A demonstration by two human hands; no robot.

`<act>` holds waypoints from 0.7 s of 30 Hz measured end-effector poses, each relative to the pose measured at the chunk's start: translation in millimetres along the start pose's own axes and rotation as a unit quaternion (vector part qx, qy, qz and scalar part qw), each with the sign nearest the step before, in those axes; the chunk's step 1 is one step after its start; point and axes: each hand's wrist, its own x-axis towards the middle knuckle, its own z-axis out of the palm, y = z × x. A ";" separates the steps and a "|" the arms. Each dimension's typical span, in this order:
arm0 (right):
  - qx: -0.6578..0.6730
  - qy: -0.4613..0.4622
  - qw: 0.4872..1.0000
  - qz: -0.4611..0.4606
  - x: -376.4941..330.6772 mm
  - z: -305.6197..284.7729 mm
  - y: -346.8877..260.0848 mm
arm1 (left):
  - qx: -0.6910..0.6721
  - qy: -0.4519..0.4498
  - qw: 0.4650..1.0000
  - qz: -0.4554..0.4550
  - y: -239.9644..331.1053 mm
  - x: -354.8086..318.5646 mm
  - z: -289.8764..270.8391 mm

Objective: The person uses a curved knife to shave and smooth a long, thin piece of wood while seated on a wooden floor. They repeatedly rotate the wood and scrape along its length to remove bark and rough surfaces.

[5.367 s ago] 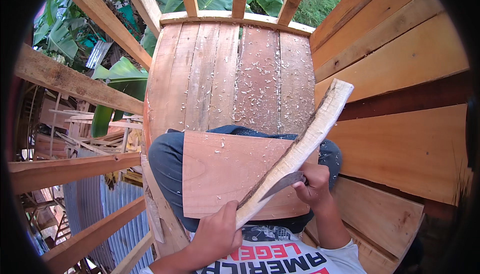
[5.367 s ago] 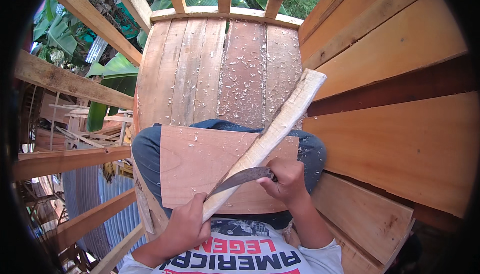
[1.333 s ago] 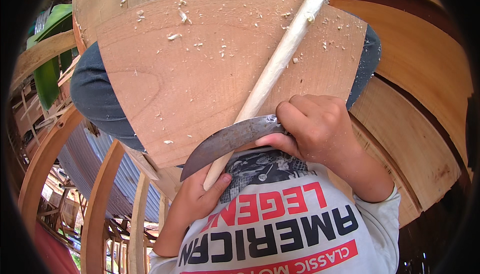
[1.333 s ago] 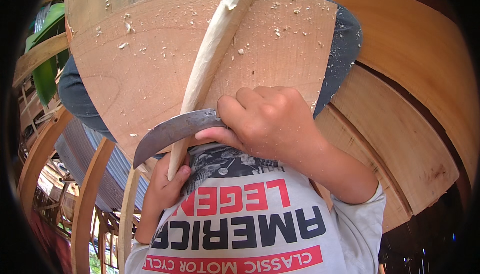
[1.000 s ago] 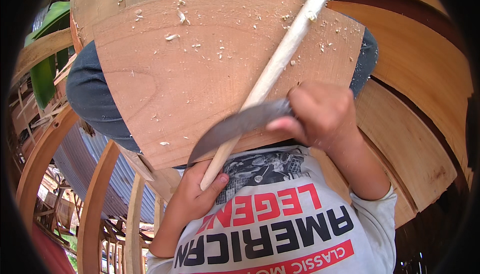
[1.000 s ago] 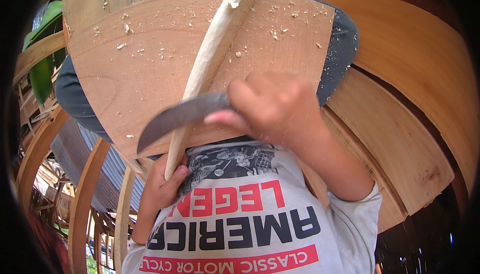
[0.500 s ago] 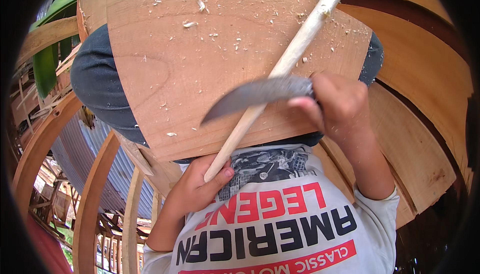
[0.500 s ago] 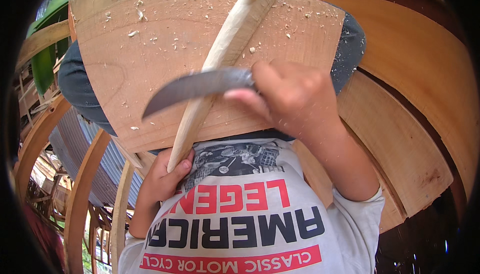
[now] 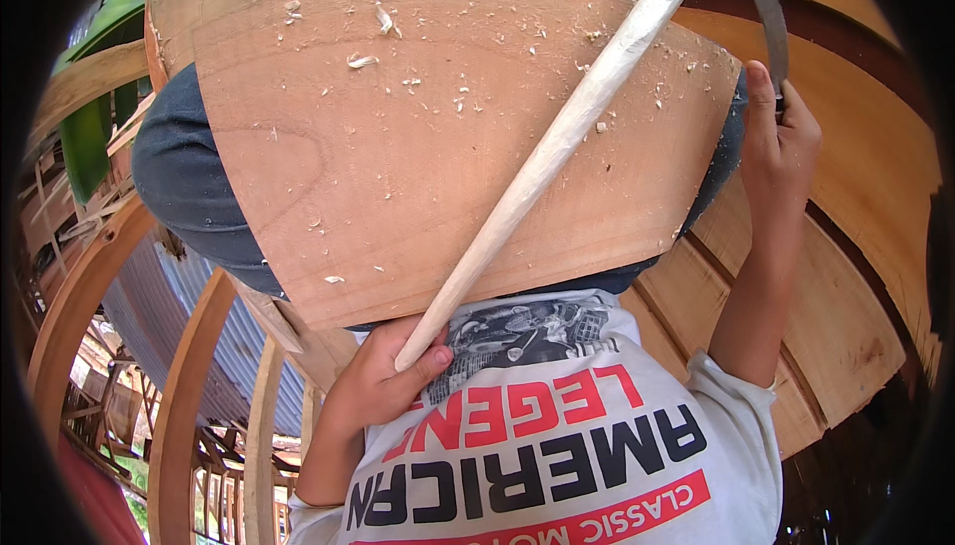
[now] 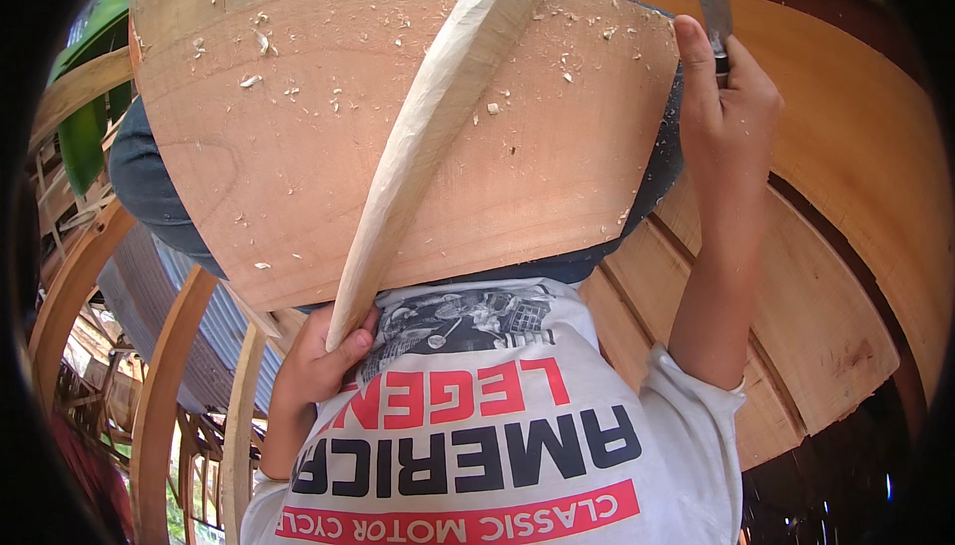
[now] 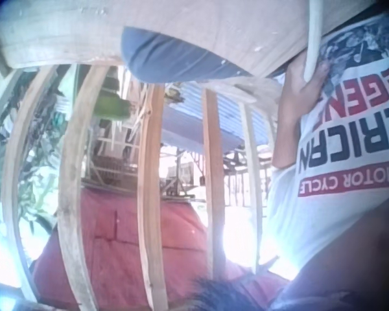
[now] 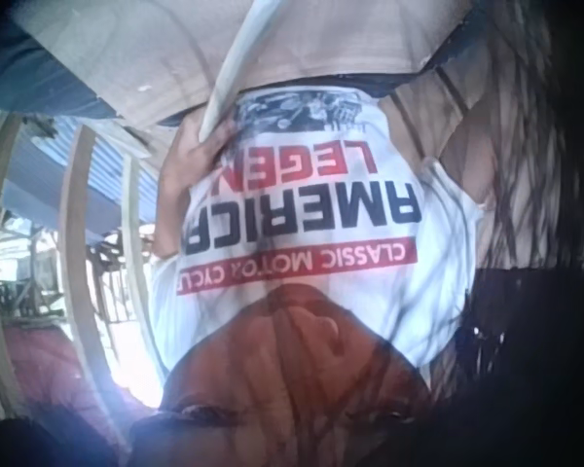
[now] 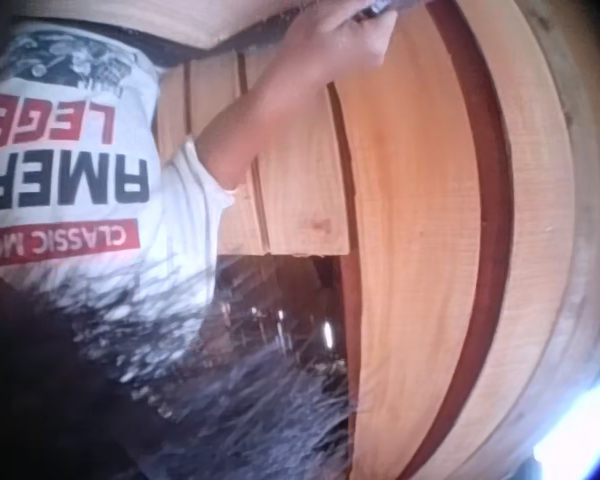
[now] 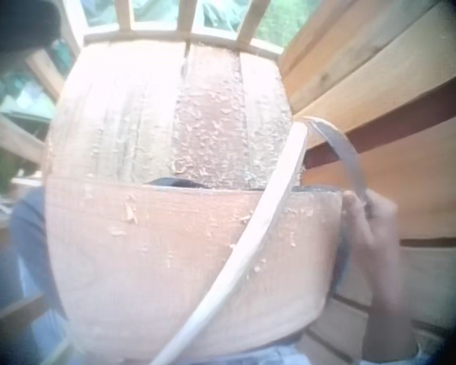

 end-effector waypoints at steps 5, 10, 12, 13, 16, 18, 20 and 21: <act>0.131 -0.029 0.990 -0.044 -34.6 4.9 -28.7 | -0.013 -0.002 1.000 0.025 -3.5 2.7 -2.8; -0.054 -0.107 0.958 -0.259 -45.4 8.6 -47.7 | -0.019 -0.019 0.999 0.046 -6.1 8.0 -3.4; 0.006 -0.098 0.990 -0.099 -16.2 6.5 -37.4 | -0.070 -0.018 0.997 0.016 -8.1 3.6 -1.7; 0.038 -0.097 0.994 -0.024 -3.8 4.9 -35.3 | -0.074 -0.016 0.997 0.022 -10.8 1.2 1.9; 0.002 -0.142 0.980 -0.143 -30.1 7.5 -39.4 | -0.065 -0.030 0.997 0.026 -7.6 7.5 -1.0; -0.025 -0.157 0.965 -0.209 -42.0 14.8 -48.3 | -0.086 -0.034 0.995 0.037 -9.0 9.3 -0.1; -0.026 -0.148 0.975 -0.161 -33.1 17.5 -48.0 | -0.088 -0.038 0.995 0.015 -3.9 7.2 -1.1; -0.026 -0.145 0.980 -0.137 -30.4 18.9 -47.8 | -0.090 -0.040 0.995 0.004 -2.6 5.5 -0.7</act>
